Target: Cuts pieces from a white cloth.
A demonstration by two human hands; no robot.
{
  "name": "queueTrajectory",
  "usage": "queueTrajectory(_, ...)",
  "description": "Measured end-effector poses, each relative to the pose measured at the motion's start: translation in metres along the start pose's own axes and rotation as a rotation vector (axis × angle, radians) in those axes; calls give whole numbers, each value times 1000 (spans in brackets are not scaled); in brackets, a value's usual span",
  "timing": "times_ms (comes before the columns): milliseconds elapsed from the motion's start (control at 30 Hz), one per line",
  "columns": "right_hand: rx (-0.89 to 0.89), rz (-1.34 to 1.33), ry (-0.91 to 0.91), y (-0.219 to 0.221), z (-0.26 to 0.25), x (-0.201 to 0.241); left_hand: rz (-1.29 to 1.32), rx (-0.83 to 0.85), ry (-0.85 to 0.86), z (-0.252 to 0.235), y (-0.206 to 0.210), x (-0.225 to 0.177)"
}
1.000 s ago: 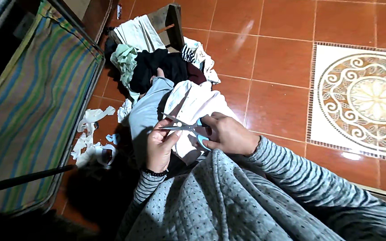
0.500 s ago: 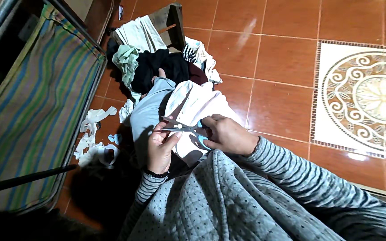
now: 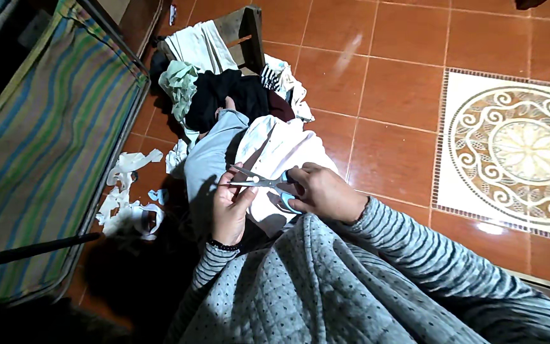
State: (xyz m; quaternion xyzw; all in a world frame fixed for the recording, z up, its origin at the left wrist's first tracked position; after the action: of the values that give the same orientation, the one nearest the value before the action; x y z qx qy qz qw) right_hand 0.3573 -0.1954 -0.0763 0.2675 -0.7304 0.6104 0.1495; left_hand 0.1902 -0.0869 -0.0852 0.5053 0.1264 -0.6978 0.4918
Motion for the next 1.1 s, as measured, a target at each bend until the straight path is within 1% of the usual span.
queueTrajectory(233, 73, -156, 108, 4, -1, -3, 73, -18, -78, -3, -2, 5)
queueTrajectory(367, 69, -304, 142, 7, 0, -2, 135, 49, -97, -7, 0, 5)
queueTrajectory(433, 45, -278, 143, 7, 2, -2, 144, 72, -82, -8, 2, 4)
queueTrajectory(567, -25, -108, 104, 0, 3, -1, 122, 82, -50, -11, 8, 3)
queueTrajectory(700, -43, -27, 87, -4, 6, -3, 77, 78, 4, -12, 13, 0)
queueTrajectory(933, 21, -45, 65, -4, 9, -5, 69, 26, -24, -12, 14, 2)
queueTrajectory(1100, 28, -87, 101, -2, 9, -4, 95, 22, -55, -11, 13, 1)
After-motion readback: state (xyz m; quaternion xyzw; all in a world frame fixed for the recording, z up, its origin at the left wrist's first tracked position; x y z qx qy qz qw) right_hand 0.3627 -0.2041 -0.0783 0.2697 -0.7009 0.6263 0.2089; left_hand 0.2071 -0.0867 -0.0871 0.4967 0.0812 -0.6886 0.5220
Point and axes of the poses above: each hand's wrist, its own z-axis away from the middle knuckle, its own y-axis out of the palm, x = y × z, the point moved 4 cm from there along -z, towards the middle knuckle, and after that the axes turned 15 degrees about -y, right-handed, at the moved point
